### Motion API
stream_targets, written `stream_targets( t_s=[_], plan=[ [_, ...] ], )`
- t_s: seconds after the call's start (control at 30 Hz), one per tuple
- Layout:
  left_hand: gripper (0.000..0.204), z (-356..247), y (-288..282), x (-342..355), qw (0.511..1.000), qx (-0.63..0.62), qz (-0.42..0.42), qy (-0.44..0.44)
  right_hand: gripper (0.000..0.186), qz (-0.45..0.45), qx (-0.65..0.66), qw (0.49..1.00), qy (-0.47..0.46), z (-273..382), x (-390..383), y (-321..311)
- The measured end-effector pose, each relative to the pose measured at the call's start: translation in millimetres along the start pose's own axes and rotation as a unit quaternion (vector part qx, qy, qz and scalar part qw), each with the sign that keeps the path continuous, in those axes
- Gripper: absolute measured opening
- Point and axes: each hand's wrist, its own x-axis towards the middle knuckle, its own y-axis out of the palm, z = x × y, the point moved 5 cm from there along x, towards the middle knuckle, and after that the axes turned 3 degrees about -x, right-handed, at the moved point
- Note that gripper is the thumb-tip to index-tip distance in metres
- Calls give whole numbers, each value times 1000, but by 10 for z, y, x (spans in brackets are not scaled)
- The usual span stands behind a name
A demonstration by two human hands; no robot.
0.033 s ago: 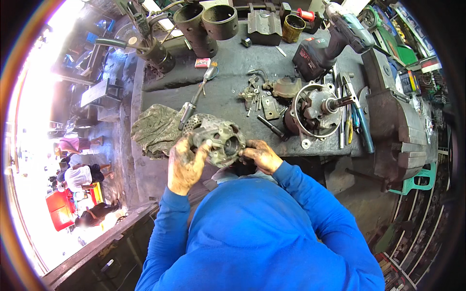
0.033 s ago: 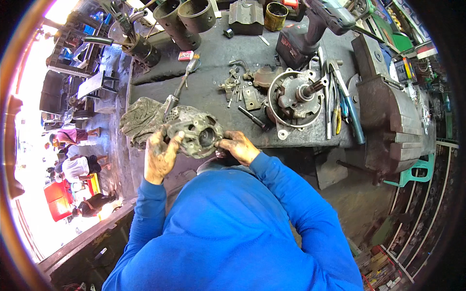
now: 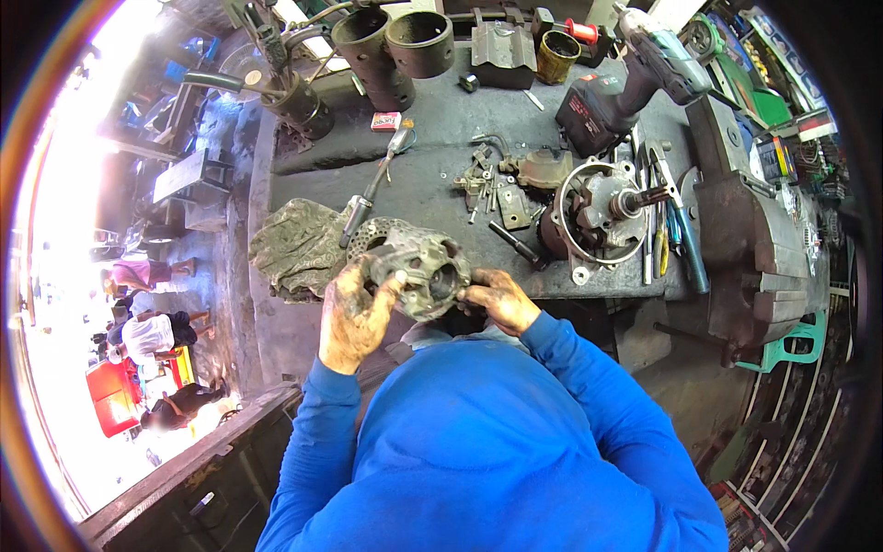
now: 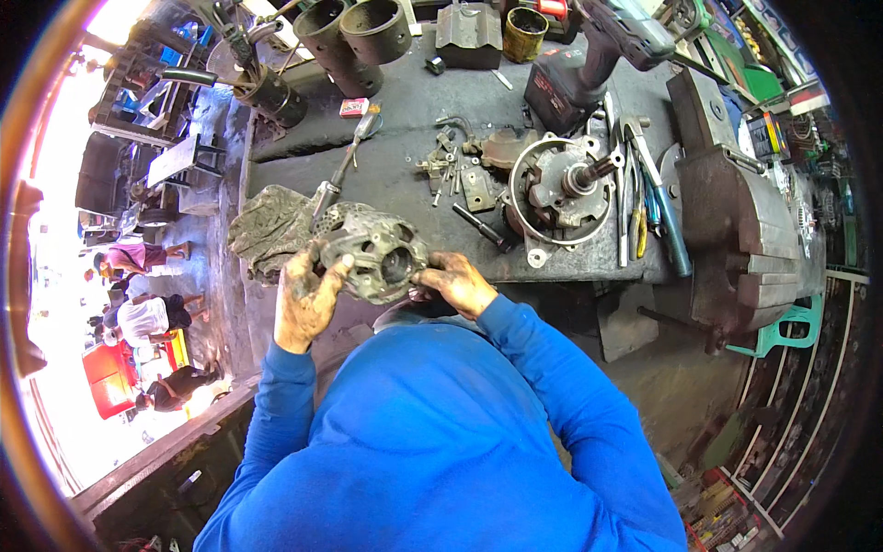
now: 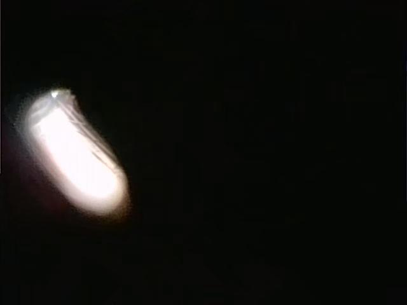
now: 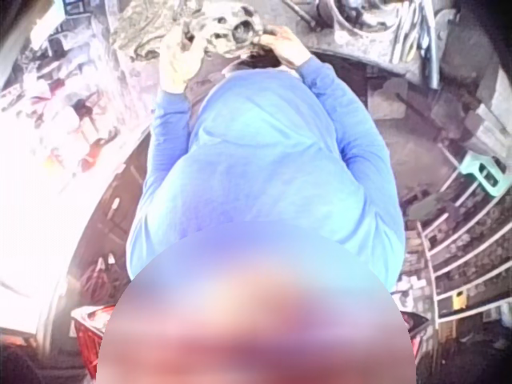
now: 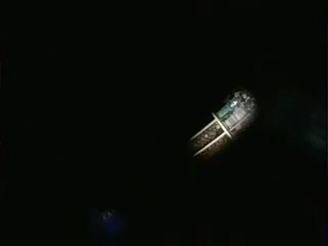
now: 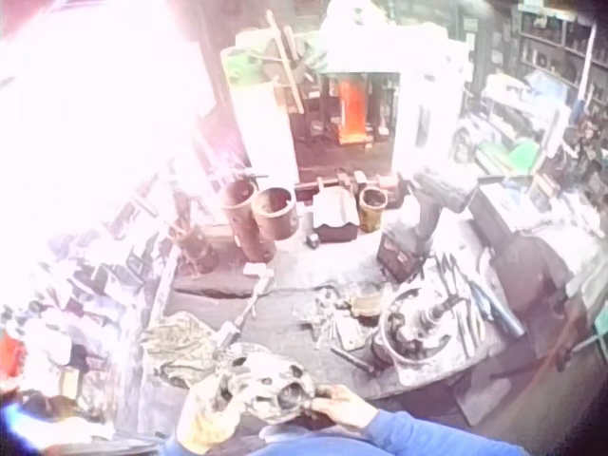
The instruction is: The person disassembles a mechanical housing using a cordless impact wrench, removes bolts, and separates the casing. They then inspect the internal components and use pliers to remove a small ring or clip from the assembly.
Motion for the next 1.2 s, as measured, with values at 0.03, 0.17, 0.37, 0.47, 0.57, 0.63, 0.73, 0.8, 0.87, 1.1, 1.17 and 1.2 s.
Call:
stream_targets(
  t_s=[0.03, 0.17, 0.37, 0.47, 0.57, 0.63, 0.73, 0.8, 0.87, 1.1, 1.17, 1.2],
  plan=[
    [32, -16, -11, -12, 1000, -7, 4, 1, 27, -34, -112, 993, -8, 76, -48, -46],
    [31, 171, -47, 80, 980, -128, 58, -139, 26, -110, -195, 970, -98, 541, -481, -92],
    [40, 471, -402, 834, 858, -505, 37, -80, 44, -137, -76, 956, -246, 1129, -586, -123],
    [45, 970, -676, 1250, 833, -511, -102, -183, 40, -207, -308, 911, -182, 1007, -449, -243],
    [47, 1472, -843, 1437, 817, -520, -158, -194, 30, -184, -352, 906, -144, 641, -514, -259],
    [49, 1805, -925, 1490, 808, -524, -190, -191, 32, -201, -399, 891, -85, 425, -568, -260],
    [49, 2242, -1002, 1542, 789, -538, -217, -200, 41, -207, -456, 860, -98, 360, -570, -144],
    [48, 2458, -1016, 1561, 772, -541, -242, -230, 42, -173, -523, 826, -117, 441, -389, 2],
    [50, 2512, -1062, 1542, 807, -506, -218, -214, 45, -140, -558, 801, -167, 603, -162, 178],
    [52, 2108, -1288, 810, 969, -137, -203, -42, 54, -188, -704, 654, -201, 1005, 773, 804],
    [47, 2093, -1279, 466, 974, -147, -110, -135, 50, -157, -719, 666, -121, 1015, 873, 850],
    [40, 2083, -1277, 301, 971, -155, -76, -164, 48, -151, -730, 654, -126, 1029, 900, 898]
  ],
)
